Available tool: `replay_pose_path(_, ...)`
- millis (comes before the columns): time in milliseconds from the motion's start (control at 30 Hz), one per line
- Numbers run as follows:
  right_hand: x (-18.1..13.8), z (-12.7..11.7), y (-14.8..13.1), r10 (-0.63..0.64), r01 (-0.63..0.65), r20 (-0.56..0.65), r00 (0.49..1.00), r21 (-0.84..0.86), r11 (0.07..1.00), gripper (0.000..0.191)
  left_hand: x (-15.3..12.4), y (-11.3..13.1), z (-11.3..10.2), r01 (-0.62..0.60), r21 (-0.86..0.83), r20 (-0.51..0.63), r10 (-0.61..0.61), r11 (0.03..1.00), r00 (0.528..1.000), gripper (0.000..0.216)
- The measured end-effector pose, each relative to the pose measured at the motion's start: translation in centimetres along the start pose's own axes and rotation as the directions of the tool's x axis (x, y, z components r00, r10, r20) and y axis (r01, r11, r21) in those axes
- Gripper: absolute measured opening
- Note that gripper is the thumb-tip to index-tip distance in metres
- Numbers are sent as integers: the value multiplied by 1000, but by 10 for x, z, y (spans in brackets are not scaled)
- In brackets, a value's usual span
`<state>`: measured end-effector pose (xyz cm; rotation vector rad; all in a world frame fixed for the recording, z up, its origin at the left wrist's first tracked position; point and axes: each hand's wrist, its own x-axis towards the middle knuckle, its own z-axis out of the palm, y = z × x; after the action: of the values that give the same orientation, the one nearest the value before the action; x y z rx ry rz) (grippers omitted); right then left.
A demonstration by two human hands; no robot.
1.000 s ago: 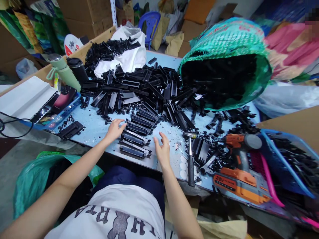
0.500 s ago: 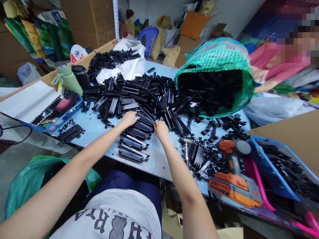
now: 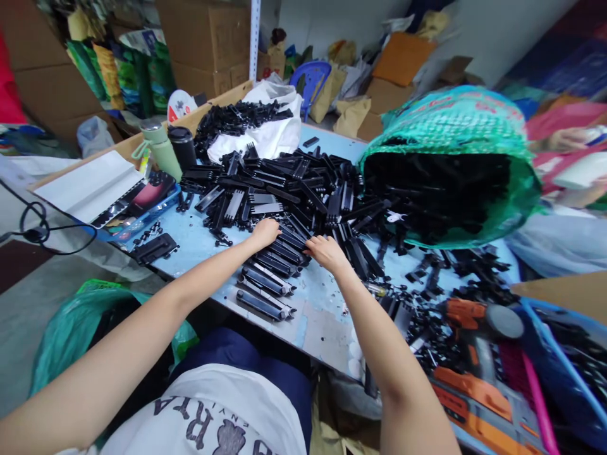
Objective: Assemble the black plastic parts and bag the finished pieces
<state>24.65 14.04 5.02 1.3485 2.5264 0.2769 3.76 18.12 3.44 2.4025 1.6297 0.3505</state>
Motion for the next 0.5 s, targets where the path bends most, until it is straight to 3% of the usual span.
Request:
replay_pose_path(100,-6,6,0,27,-27,-86,996,10,1000,37,-9,-16,-16,15,-14,-65,-16,1000,998,37)
replay_pose_path(200,-25,16,-11,127,-106,-243,962,95,990,47,-31,-71,-47,84,-72,-294,-102,994,950,44)
replay_pose_path(267,-44,25,-22,185,-129,-330,926,185,974,51,-51,-127,-72,232,-103,-467,-253,967,847,46)
replay_pose_path(333,-63,35,-34,225,-117,-392,892,280,953,51,-73,-187,-96,447,-108,-552,-427,888,716,53)
replay_pose_path(400,-79,43,-44,258,-95,-433,864,362,927,49,-92,-239,-113,601,-104,-534,-555,792,638,65)
replay_pose_path(433,-86,46,-48,274,-87,-447,852,395,915,48,-100,-259,-120,649,-88,-492,-600,755,631,71)
replay_pose_path(500,-95,49,-54,307,-82,-466,830,442,893,45,-110,-287,-127,682,-35,-404,-635,730,659,81)
